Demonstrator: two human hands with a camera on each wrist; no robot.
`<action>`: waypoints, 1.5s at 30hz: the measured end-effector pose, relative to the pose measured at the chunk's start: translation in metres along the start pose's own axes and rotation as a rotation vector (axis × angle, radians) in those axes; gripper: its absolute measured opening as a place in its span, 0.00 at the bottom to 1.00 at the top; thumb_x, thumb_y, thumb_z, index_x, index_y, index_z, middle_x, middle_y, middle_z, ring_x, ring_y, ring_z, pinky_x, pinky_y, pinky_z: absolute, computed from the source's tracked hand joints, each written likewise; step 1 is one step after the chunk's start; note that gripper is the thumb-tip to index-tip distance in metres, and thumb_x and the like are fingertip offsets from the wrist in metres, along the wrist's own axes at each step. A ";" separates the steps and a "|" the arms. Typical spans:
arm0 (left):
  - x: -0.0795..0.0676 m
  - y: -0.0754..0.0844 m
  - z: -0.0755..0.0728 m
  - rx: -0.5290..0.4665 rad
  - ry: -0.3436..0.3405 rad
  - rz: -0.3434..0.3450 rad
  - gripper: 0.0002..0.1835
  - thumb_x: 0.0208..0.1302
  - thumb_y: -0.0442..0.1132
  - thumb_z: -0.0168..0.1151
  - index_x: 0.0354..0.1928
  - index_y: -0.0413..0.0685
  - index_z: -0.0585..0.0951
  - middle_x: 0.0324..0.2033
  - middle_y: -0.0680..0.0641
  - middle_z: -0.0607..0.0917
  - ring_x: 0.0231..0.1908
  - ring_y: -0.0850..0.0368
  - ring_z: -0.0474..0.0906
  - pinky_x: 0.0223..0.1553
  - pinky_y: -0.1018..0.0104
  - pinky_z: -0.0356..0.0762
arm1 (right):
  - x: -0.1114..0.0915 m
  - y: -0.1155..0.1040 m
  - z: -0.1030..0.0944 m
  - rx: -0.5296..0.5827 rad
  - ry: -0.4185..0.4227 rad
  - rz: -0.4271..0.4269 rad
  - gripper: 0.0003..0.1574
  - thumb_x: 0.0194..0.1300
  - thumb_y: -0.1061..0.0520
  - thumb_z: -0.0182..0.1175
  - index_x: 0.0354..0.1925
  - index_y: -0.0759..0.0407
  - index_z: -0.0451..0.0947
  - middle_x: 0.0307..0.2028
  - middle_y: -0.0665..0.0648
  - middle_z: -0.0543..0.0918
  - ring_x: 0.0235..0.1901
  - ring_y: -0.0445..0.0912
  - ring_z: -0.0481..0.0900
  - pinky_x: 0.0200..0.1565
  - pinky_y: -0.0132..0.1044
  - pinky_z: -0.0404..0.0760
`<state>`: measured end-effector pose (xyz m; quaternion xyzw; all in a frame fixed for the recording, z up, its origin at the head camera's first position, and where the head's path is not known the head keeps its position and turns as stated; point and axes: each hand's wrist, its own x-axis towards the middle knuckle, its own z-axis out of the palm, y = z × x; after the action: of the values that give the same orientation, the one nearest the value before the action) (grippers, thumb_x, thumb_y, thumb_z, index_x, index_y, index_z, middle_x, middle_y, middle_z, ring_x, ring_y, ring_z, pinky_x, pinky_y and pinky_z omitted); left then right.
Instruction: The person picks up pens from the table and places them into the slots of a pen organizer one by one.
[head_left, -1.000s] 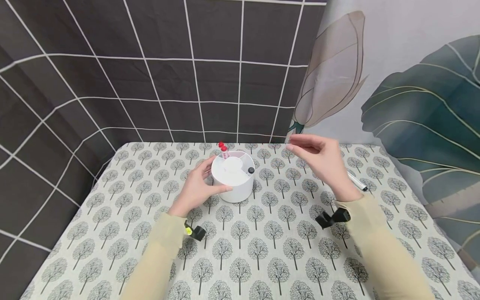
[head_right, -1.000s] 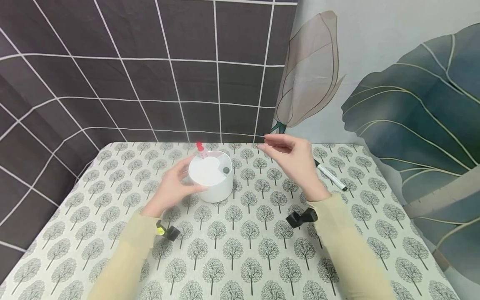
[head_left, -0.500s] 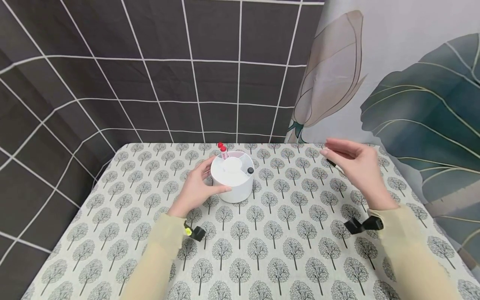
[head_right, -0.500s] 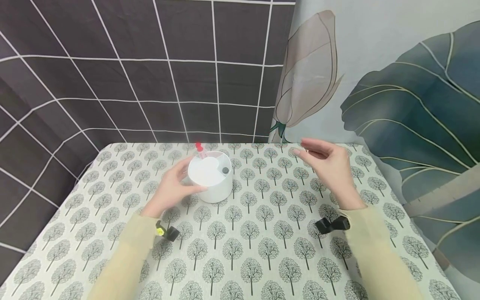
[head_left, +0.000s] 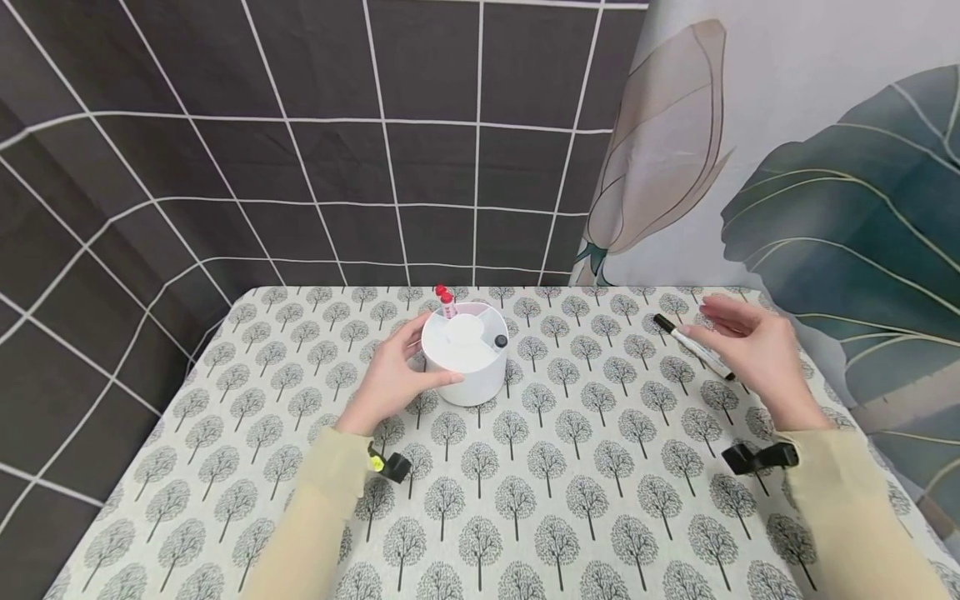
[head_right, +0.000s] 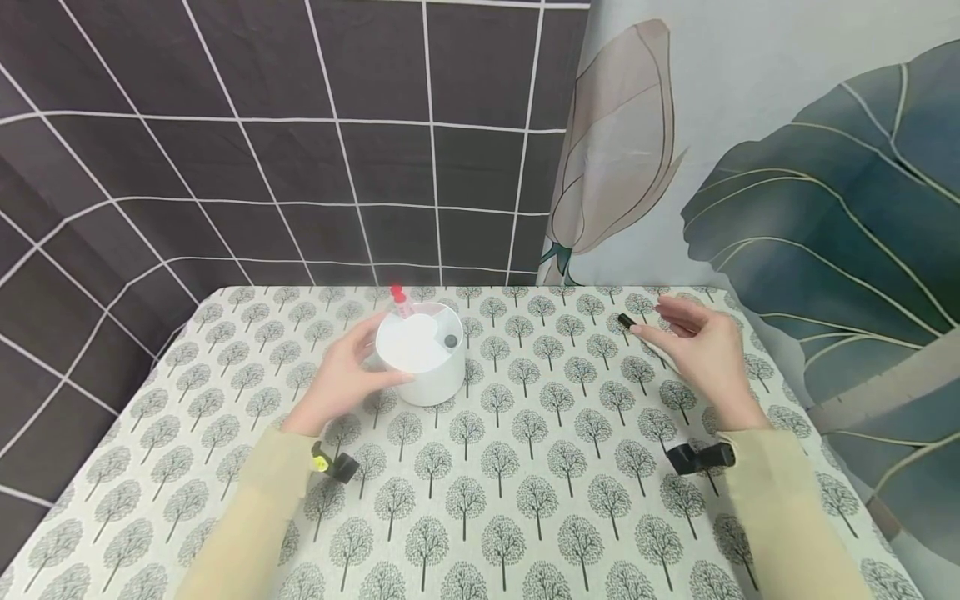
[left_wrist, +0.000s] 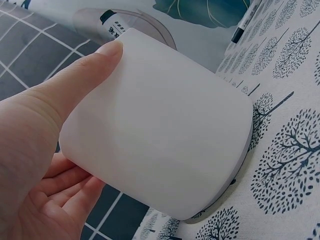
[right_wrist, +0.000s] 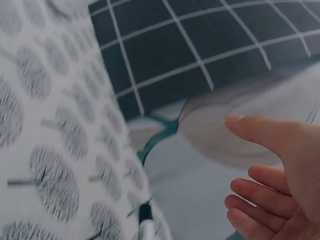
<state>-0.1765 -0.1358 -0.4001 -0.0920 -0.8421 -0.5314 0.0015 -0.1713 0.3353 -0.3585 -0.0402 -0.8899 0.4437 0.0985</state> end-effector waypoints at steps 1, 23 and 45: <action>0.000 0.000 0.000 0.001 0.000 -0.001 0.59 0.43 0.51 0.86 0.77 0.48 0.63 0.70 0.45 0.71 0.69 0.46 0.67 0.70 0.54 0.66 | 0.000 0.004 -0.001 -0.020 -0.007 0.003 0.45 0.61 0.40 0.74 0.70 0.57 0.74 0.59 0.56 0.82 0.53 0.36 0.80 0.45 0.14 0.75; 0.001 -0.002 -0.001 -0.025 -0.010 0.015 0.59 0.43 0.51 0.86 0.77 0.49 0.64 0.70 0.45 0.71 0.69 0.47 0.68 0.70 0.54 0.66 | 0.003 0.079 -0.004 -0.235 -0.089 0.090 0.35 0.63 0.44 0.73 0.59 0.65 0.80 0.50 0.69 0.84 0.33 0.32 0.78 0.31 0.28 0.80; 0.000 -0.003 0.000 -0.016 -0.006 0.025 0.59 0.43 0.52 0.86 0.77 0.47 0.64 0.70 0.45 0.71 0.68 0.46 0.68 0.70 0.53 0.66 | 0.006 0.051 -0.006 -0.258 0.044 0.022 0.26 0.67 0.42 0.67 0.55 0.58 0.86 0.43 0.60 0.88 0.33 0.31 0.76 0.33 0.35 0.74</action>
<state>-0.1771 -0.1369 -0.4022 -0.1041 -0.8366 -0.5378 0.0052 -0.1767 0.3718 -0.3944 -0.0722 -0.9367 0.3254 0.1070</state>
